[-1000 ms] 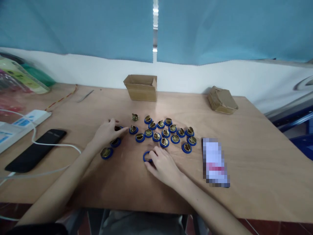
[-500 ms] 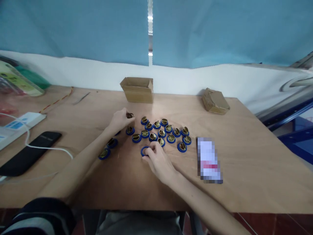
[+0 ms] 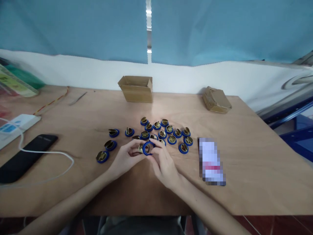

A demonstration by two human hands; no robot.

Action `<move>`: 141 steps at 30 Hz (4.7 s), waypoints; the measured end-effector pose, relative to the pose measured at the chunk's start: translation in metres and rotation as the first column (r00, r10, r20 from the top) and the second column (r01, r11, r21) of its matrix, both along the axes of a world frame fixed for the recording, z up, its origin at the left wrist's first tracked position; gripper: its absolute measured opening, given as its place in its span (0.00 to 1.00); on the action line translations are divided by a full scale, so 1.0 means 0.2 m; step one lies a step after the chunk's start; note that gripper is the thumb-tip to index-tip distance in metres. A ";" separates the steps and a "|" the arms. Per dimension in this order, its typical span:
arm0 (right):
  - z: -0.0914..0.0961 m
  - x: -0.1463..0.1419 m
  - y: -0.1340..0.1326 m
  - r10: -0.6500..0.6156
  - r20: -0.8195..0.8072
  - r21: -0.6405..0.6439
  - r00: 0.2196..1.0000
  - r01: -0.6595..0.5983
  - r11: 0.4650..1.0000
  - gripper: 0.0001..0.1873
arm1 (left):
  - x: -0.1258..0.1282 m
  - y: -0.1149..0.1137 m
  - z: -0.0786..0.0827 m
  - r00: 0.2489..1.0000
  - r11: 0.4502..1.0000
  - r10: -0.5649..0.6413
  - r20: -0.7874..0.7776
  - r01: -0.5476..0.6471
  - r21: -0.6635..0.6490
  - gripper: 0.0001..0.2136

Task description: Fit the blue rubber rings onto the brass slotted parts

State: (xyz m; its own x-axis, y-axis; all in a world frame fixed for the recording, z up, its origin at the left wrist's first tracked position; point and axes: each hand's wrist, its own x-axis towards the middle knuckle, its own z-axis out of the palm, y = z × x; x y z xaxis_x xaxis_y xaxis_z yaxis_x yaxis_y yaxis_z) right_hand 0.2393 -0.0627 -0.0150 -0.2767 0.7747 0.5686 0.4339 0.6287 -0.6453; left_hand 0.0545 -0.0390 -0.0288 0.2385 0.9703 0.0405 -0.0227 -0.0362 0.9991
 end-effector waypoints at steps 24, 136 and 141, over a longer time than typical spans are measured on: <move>0.00 0.03 0.04 0.045 -0.006 -0.212 0.999 -0.045 0.976 0.29 | -0.05 -0.02 0.09 0.935 0.949 -0.195 0.297 0.256 -0.186 0.21; 0.05 0.07 0.06 -0.068 0.068 0.040 0.995 0.066 0.997 0.13 | -0.03 -0.06 -0.05 0.748 0.795 0.163 -0.643 0.286 0.535 0.10; 0.05 0.08 0.05 -0.116 0.093 0.026 0.989 0.114 0.993 0.12 | -0.04 -0.04 -0.04 0.695 0.821 0.200 -0.691 0.265 0.505 0.10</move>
